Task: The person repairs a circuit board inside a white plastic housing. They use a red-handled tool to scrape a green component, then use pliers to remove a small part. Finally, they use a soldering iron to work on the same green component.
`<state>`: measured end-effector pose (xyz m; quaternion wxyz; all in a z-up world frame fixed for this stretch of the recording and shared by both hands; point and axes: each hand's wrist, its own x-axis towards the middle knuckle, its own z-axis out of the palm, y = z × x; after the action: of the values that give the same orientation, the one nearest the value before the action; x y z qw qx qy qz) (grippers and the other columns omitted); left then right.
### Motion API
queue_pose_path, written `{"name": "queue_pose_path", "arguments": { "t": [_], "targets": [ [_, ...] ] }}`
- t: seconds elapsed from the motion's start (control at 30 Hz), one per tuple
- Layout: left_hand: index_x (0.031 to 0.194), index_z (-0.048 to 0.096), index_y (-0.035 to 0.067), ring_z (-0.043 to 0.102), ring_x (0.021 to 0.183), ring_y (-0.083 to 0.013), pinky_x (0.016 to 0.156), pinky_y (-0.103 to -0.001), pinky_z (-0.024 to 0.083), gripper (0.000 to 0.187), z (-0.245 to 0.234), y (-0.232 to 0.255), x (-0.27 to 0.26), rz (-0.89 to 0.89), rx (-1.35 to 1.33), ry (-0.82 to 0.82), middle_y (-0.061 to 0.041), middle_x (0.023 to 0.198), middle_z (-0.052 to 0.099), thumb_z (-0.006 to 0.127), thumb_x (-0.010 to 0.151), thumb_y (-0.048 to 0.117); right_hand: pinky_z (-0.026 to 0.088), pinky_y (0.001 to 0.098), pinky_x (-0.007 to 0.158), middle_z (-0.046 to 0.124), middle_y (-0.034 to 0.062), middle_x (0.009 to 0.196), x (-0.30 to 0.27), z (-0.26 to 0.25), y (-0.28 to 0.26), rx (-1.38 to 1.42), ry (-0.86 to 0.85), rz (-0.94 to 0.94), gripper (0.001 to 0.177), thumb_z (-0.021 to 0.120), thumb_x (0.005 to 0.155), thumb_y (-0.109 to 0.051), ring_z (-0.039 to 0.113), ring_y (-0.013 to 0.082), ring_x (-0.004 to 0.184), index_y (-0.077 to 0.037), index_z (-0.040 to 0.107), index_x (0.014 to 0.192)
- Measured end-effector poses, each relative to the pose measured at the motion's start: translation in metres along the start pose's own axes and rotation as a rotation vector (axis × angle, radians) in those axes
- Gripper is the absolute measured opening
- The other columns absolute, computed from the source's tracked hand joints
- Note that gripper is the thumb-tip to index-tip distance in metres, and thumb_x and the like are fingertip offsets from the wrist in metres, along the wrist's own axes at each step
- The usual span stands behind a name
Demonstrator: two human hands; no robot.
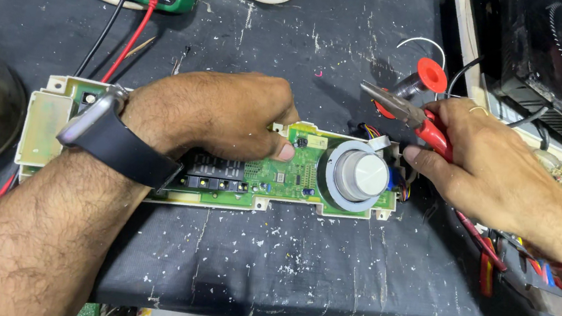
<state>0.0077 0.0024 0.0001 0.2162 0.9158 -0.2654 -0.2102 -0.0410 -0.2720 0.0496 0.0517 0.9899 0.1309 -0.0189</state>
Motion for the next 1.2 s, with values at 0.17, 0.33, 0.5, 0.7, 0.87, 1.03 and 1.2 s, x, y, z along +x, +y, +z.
{"name": "queue_pose_path", "arguments": {
  "t": [0.17,0.33,0.5,0.7,0.87,1.03,1.2],
  "targets": [
    [0.117,0.073,0.017,0.072,0.103,-0.0289,0.090,-0.048,0.056,0.036,0.003,-0.003,0.001,-0.011,0.035,0.018,-0.011,0.108,0.074,0.075,0.091,0.042,0.050,0.0433,0.067,0.064,0.0161,0.082,0.000,0.006,-0.005,0.265,-0.182,0.328,0.039,0.071,0.092,-0.026,0.063,0.0283,0.072,-0.005,0.061,0.124],
    [0.106,0.076,0.009,0.066,0.102,-0.0329,0.085,-0.049,0.053,0.039,0.008,-0.005,-0.003,0.373,0.196,0.373,-0.010,0.099,0.069,0.085,0.076,0.033,0.051,0.0435,0.067,0.065,0.0129,0.078,-0.014,0.026,0.005,0.355,-0.003,0.283,0.047,0.074,0.084,-0.029,0.064,0.0271,0.071,-0.006,0.058,0.121],
    [0.107,0.076,0.010,0.066,0.094,-0.0325,0.078,-0.047,0.054,0.033,0.007,0.008,-0.002,0.420,0.193,0.358,-0.010,0.093,0.068,0.081,0.077,0.025,0.048,0.0469,0.078,0.063,0.0186,0.098,-0.023,0.053,0.019,0.262,0.369,0.011,0.047,0.075,0.085,-0.022,0.063,0.0355,0.089,0.001,0.059,0.122],
    [0.094,0.076,0.006,0.066,0.089,-0.0323,0.073,-0.047,0.054,0.018,0.010,0.020,-0.007,0.406,0.288,0.377,-0.011,0.094,0.067,0.076,0.082,0.020,0.049,0.0471,0.079,0.064,0.0173,0.100,-0.021,0.076,0.036,0.274,0.509,0.025,0.058,0.080,0.085,-0.026,0.064,0.0343,0.091,0.002,0.058,0.130],
    [0.093,0.078,0.008,0.064,0.086,-0.0309,0.067,-0.046,0.054,0.017,0.019,0.027,-0.003,0.399,0.307,0.435,-0.009,0.095,0.067,0.075,0.082,0.020,0.051,0.0466,0.079,0.068,0.0153,0.104,-0.028,0.076,0.056,0.229,0.524,0.085,0.052,0.084,0.082,-0.030,0.066,0.0343,0.095,0.000,0.065,0.120],
    [0.089,0.075,0.004,0.063,0.088,-0.0297,0.063,-0.044,0.055,0.017,0.022,0.033,-0.003,0.423,0.412,0.451,-0.007,0.092,0.065,0.075,0.075,0.013,0.050,0.0492,0.080,0.071,0.0152,0.098,-0.033,0.071,0.068,0.064,0.444,0.192,0.053,0.088,0.076,-0.040,0.064,0.0362,0.098,-0.003,0.072,0.109],
    [0.089,0.070,0.002,0.061,0.089,-0.0277,0.055,-0.040,0.054,0.025,0.025,0.040,-0.001,0.378,0.539,0.420,-0.007,0.092,0.062,0.075,0.066,0.009,0.044,0.0514,0.079,0.072,0.0143,0.100,-0.032,0.073,0.073,-0.026,0.473,0.171,0.061,0.088,0.073,-0.050,0.064,0.0348,0.096,-0.004,0.074,0.110]
  ]
}}
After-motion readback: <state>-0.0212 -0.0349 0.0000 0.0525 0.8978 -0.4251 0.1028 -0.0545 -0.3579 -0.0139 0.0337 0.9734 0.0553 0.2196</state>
